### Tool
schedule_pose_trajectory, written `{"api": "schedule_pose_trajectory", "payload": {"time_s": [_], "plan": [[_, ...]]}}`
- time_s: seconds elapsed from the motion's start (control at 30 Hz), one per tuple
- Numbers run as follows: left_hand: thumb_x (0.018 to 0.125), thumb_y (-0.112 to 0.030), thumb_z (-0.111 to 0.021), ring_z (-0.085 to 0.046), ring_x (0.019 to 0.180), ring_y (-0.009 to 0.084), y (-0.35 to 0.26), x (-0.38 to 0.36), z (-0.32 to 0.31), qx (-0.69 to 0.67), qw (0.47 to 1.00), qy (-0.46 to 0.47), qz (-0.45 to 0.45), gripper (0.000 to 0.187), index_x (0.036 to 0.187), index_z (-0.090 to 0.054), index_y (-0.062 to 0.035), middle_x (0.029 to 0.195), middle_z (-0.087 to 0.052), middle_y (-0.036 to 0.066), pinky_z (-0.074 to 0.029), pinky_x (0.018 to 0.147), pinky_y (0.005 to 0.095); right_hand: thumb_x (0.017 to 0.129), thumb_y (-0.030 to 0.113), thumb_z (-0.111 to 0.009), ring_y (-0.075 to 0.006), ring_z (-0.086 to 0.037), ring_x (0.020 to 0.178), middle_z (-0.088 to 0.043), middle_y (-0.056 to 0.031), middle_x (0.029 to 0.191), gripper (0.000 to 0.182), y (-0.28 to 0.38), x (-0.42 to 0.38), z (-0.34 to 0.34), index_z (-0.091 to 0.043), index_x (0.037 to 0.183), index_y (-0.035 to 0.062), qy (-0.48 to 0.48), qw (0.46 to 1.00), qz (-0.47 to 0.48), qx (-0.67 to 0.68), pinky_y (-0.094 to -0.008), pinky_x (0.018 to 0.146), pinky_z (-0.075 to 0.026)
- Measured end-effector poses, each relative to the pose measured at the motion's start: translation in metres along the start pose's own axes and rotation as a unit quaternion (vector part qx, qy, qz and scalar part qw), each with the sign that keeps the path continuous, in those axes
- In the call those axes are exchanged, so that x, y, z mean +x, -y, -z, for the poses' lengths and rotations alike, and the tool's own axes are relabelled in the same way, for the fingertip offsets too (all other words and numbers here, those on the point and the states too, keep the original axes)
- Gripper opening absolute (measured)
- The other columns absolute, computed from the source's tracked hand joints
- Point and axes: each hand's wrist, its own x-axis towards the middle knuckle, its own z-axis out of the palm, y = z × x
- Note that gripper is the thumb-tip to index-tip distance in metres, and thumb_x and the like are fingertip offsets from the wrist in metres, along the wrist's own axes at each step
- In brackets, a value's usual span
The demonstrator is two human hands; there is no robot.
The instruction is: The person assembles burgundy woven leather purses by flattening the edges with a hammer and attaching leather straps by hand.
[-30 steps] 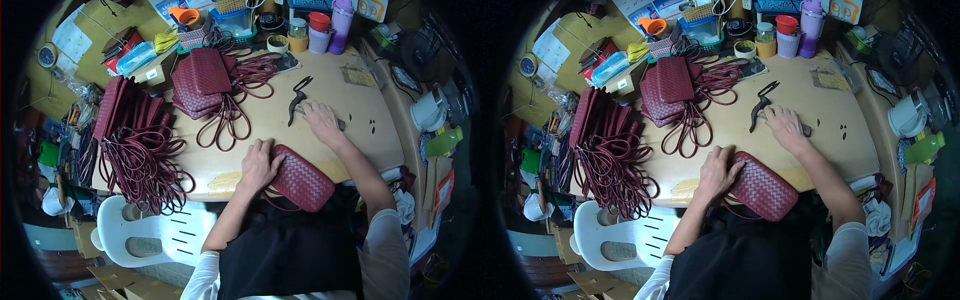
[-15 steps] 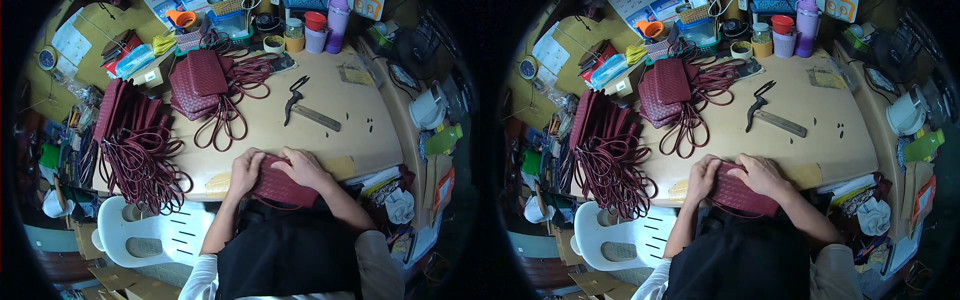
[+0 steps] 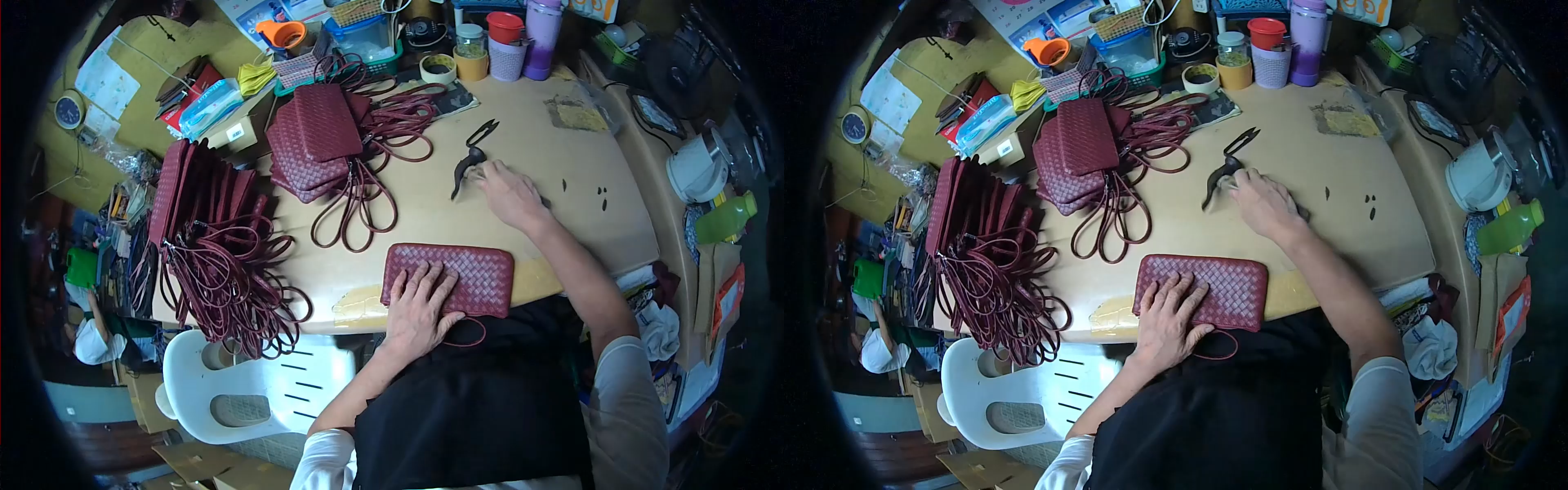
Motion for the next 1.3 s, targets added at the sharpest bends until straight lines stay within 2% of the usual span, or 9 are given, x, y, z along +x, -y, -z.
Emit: {"api": "schedule_pose_trajectory", "payload": {"time_s": [0.17, 0.27, 0.63, 0.77, 0.83, 0.9, 1.1, 1.17, 1.3], "plan": [[0.084, -0.051, -0.062, -0.043, 0.129, 0.0331, -0.001, 0.001, 0.001, -0.009, 1.0, 0.004, 0.014, 0.062, 0.132, -0.054, -0.0142, 0.134, -0.05, 0.014, -0.026, 0.11, 0.05, 0.098, 0.03, -0.05, -0.0413, -0.061, 0.078, -0.061, -0.0218, 0.081, 0.032, 0.045, -0.002, 0.05, -0.054, 0.109, 0.0005, 0.295, 0.873, -0.157, 0.356, -0.0459, 0.073, -0.048], [0.083, -0.052, -0.062, -0.044, 0.128, 0.0332, 0.0, 0.002, -0.001, -0.009, 1.0, 0.004, 0.013, 0.062, 0.132, -0.054, -0.0144, 0.134, -0.05, 0.014, -0.026, 0.109, 0.0499, 0.097, 0.039, -0.051, -0.0459, -0.061, 0.083, -0.062, -0.028, 0.088, 0.04, 0.066, -0.018, 0.061, -0.055, 0.105, 0.0001, 0.232, 0.935, 0.02, 0.268, -0.0507, 0.075, -0.047], [0.083, -0.051, -0.062, -0.044, 0.127, 0.0334, -0.001, 0.003, 0.001, -0.019, 1.0, -0.002, 0.02, 0.063, 0.133, -0.053, -0.0142, 0.133, -0.05, 0.014, -0.028, 0.108, 0.0498, 0.095, 0.033, -0.053, -0.041, -0.064, 0.085, -0.066, -0.0193, 0.088, 0.03, 0.084, -0.008, 0.063, -0.06, 0.108, 0.0066, 0.121, 0.981, 0.022, 0.151, -0.0478, 0.074, -0.051], [0.083, -0.051, -0.062, -0.044, 0.127, 0.0338, -0.002, 0.003, 0.001, -0.017, 1.0, 0.002, 0.014, 0.063, 0.133, -0.053, -0.0139, 0.133, -0.05, 0.014, -0.028, 0.108, 0.05, 0.096, 0.032, -0.052, -0.0428, -0.062, 0.086, -0.064, -0.0241, 0.086, 0.031, 0.047, -0.01, 0.051, -0.059, 0.107, 0.0035, 0.263, 0.95, 0.15, 0.081, -0.0495, 0.074, -0.05], [0.083, -0.052, -0.062, -0.044, 0.126, 0.0343, -0.001, 0.004, 0.002, -0.018, 1.0, 0.005, 0.017, 0.063, 0.133, -0.053, -0.014, 0.133, -0.05, 0.014, -0.028, 0.108, 0.0501, 0.096, 0.038, -0.048, -0.0444, -0.063, 0.086, -0.065, -0.0247, 0.093, 0.038, 0.067, -0.005, 0.095, -0.059, 0.104, 0.0021, 0.327, 0.945, 0.02, 0.024, -0.0497, 0.078, -0.05], [0.082, -0.051, -0.063, -0.044, 0.127, 0.0334, -0.002, 0.004, 0.001, -0.015, 1.0, 0.008, 0.019, 0.063, 0.133, -0.053, -0.0136, 0.134, -0.05, 0.014, -0.028, 0.109, 0.0496, 0.096, 0.038, -0.048, -0.0404, -0.063, 0.093, -0.065, -0.0229, 0.101, 0.039, 0.063, -0.022, 0.08, -0.06, 0.11, 0.0029, 0.18, 0.974, -0.051, 0.131, -0.0475, 0.083, -0.049], [0.082, -0.049, -0.065, -0.045, 0.127, 0.033, -0.002, 0.006, 0.003, -0.012, 1.0, 0.007, 0.018, 0.063, 0.132, -0.053, -0.0131, 0.134, -0.05, 0.014, -0.027, 0.109, 0.0492, 0.097, 0.034, -0.049, -0.0469, -0.06, 0.089, -0.064, -0.0272, 0.088, 0.036, 0.05, -0.03, 0.111, -0.057, 0.101, -0.0011, 0.326, 0.94, -0.03, 0.092, -0.0508, 0.076, -0.048], [0.081, -0.049, -0.065, -0.046, 0.127, 0.0332, -0.004, 0.005, 0.003, -0.01, 1.0, 0.009, 0.026, 0.063, 0.132, -0.054, -0.0133, 0.133, -0.051, 0.014, -0.027, 0.109, 0.0494, 0.097, 0.037, -0.047, -0.0443, -0.061, 0.095, -0.064, -0.0262, 0.094, 0.04, 0.046, -0.048, 0.095, -0.058, 0.107, -0.0003, 0.113, 0.96, -0.104, 0.236, -0.0498, 0.083, -0.046], [0.082, -0.049, -0.065, -0.045, 0.127, 0.0337, -0.004, 0.005, 0.003, -0.016, 0.999, 0.011, 0.025, 0.062, 0.132, -0.054, -0.0132, 0.134, -0.051, 0.015, -0.027, 0.109, 0.0495, 0.097, 0.034, -0.049, -0.0462, -0.059, 0.093, -0.061, -0.0317, 0.093, 0.04, 0.035, -0.057, 0.111, -0.055, 0.109, -0.0038, 0.326, 0.927, -0.145, 0.12, -0.0496, 0.081, -0.045]]}}
